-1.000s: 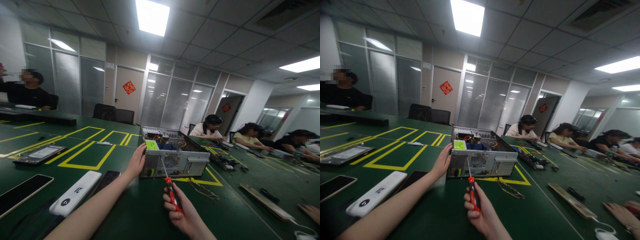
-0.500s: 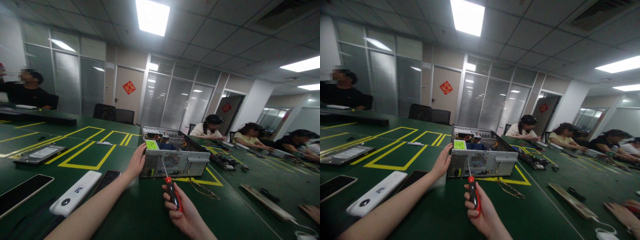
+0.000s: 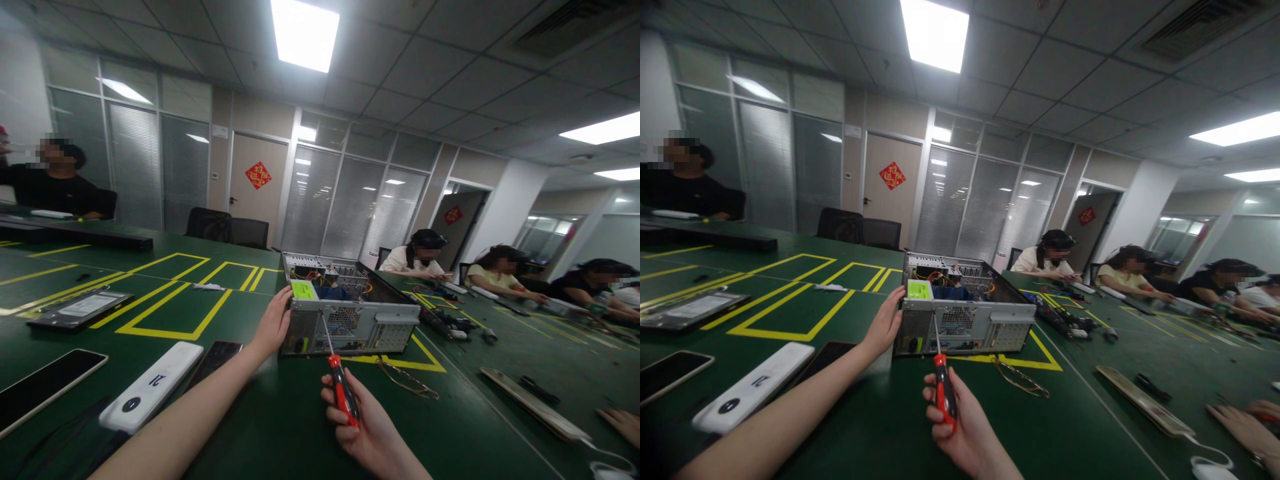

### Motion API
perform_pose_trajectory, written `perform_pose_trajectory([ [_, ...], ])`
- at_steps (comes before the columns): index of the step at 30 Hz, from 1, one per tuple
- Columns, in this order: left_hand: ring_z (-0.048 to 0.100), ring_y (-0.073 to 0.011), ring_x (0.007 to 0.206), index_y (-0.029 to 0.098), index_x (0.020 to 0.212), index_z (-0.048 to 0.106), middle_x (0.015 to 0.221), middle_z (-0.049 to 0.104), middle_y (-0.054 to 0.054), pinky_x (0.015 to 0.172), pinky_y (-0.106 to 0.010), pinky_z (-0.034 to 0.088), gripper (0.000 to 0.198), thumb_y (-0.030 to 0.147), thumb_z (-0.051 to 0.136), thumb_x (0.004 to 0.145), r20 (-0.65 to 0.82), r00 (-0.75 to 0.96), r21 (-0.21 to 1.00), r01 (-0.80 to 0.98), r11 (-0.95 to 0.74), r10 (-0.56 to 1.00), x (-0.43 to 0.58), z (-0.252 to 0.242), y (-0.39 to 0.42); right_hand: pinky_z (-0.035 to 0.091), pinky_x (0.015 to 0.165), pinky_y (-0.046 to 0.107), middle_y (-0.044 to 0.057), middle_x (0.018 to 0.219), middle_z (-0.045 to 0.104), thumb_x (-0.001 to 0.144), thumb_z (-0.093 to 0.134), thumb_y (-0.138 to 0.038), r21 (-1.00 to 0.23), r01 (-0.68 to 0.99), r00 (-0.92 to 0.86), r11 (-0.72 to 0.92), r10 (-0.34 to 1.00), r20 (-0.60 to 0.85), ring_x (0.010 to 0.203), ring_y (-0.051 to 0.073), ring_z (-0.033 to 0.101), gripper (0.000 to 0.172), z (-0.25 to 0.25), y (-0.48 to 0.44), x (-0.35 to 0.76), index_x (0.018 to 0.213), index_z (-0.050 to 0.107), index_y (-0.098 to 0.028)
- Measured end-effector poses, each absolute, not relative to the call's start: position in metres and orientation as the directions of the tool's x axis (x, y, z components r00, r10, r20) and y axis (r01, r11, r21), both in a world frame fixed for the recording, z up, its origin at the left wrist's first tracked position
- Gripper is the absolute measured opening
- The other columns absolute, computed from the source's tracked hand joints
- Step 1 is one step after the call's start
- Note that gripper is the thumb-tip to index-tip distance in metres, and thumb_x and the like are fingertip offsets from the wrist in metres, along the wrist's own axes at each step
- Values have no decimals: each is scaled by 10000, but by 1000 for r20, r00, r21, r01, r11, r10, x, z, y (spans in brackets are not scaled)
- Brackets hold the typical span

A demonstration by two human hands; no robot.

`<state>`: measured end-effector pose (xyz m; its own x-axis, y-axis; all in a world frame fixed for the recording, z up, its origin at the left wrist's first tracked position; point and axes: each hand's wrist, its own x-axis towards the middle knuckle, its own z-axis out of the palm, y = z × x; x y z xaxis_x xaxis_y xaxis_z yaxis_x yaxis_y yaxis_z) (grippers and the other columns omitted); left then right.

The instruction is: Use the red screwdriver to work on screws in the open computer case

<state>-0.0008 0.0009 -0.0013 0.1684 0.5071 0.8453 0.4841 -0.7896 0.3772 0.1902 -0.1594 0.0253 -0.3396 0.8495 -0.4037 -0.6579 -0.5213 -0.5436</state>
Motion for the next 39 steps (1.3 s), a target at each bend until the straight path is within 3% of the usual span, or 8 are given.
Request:
perform_pose_trajectory([
  [4, 311, -197, 1321, 189, 1342, 303, 1407, 338, -110, 1093, -429, 280, 422, 243, 289, 924, 847, 164, 374, 491, -787, 505, -1, -1, 1, 201, 284, 76, 9, 564, 536, 878, 455, -380, -521, -682, -326, -514, 851, -412, 351, -4, 318, 355, 25, -159, 188, 746, 573, -72],
  [11, 313, -197, 1322, 188, 1339, 309, 1401, 351, -111, 1096, -428, 277, 420, 234, 287, 922, 850, 169, 367, 490, -791, 499, -1, -1, 1, 490, 514, 172, 77, 706, 614, 856, 516, -312, -554, -719, -124, -419, 862, -491, 607, 101, 582, 256, 29, -159, 181, 818, 576, -67],
  [13, 309, -196, 1325, 183, 1337, 310, 1402, 349, -112, 1098, -426, 274, 419, 231, 292, 921, 848, 169, 369, 491, -789, 502, -1, -1, 1, 469, 468, 162, 67, 698, 607, 863, 495, -353, -549, -704, -177, -450, 860, -479, 571, 95, 568, 295, 28, -158, 183, 825, 578, -72],
  [18, 311, -199, 1323, 191, 1337, 306, 1402, 348, -111, 1095, -435, 279, 419, 222, 294, 919, 846, 168, 371, 496, -785, 506, -1, 0, 0, 201, 296, 76, 12, 604, 540, 891, 404, -421, -505, -706, -330, -496, 862, -385, 370, 6, 340, 373, 21, -156, 190, 817, 578, -99],
  [22, 312, -198, 1323, 197, 1343, 297, 1406, 342, -108, 1094, -435, 281, 426, 223, 297, 918, 843, 169, 373, 498, -783, 510, 0, -1, 0, 230, 308, 68, 15, 596, 541, 877, 473, -333, -510, -722, -286, -468, 872, -396, 387, 1, 351, 290, 22, -158, 188, 746, 554, -87],
  [27, 308, -201, 1327, 202, 1346, 296, 1409, 340, -107, 1096, -440, 275, 427, 233, 293, 921, 841, 163, 383, 496, -780, 516, -1, -2, 1, 457, 446, 139, 55, 668, 600, 840, 534, -362, -559, -686, -201, -465, 860, -469, 546, 83, 565, 284, 24, -159, 185, 818, 577, -83],
  [34, 316, -196, 1321, 193, 1339, 305, 1403, 348, -112, 1092, -429, 285, 418, 240, 285, 924, 846, 165, 374, 495, -784, 507, -1, -1, 0, 190, 293, 73, 7, 601, 551, 846, 510, -395, -507, -712, -321, -486, 867, -382, 355, -7, 308, 299, 22, -157, 190, 835, 579, -105],
  [39, 318, -197, 1319, 186, 1343, 304, 1398, 355, -112, 1091, -425, 284, 424, 241, 287, 923, 850, 164, 366, 498, -786, 500, -1, -1, 1, 329, 369, 78, 23, 641, 568, 859, 507, -319, -545, -706, -226, -453, 873, -433, 476, 30, 465, 240, 23, -158, 187, 777, 556, -99],
])
